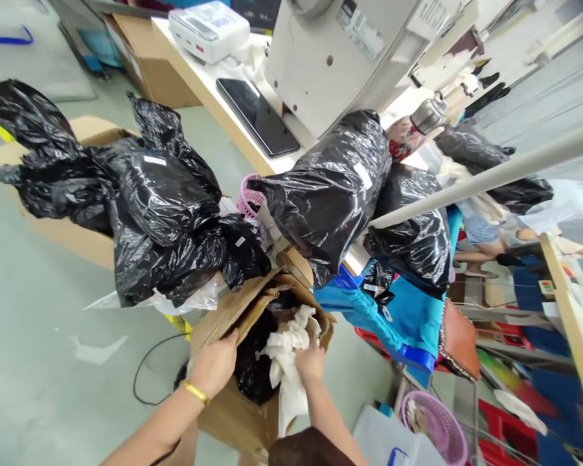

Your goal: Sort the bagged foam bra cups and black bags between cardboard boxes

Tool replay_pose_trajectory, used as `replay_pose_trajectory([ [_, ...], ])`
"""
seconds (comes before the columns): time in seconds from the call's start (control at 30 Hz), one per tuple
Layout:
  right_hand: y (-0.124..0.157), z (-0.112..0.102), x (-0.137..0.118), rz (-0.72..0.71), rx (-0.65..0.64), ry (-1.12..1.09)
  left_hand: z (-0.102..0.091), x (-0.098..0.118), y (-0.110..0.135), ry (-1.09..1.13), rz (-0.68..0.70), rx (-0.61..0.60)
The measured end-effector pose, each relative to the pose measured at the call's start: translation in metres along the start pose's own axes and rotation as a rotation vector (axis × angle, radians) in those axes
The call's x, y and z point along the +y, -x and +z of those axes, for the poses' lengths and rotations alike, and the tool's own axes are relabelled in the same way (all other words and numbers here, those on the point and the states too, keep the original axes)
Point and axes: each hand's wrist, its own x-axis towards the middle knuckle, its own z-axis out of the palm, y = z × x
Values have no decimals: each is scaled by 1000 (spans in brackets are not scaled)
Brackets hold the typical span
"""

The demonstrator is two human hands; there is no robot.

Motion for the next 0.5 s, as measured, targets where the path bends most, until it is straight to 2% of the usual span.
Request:
replay_pose_trajectory([
  [0.13, 14, -23, 8, -66, -26, -40, -13, 1, 34, 58, -24, -22],
  [0.27, 42, -49, 25, -122, -59, -82, -27, -3, 59, 85, -75, -49],
  [0.4, 63, -66, 43, -126, -46, -134, -29, -1, 70, 100, -107, -72],
  [0.5, 68, -68, 52, -122, -38, -142, -21, 1, 67, 109, -86, -89],
])
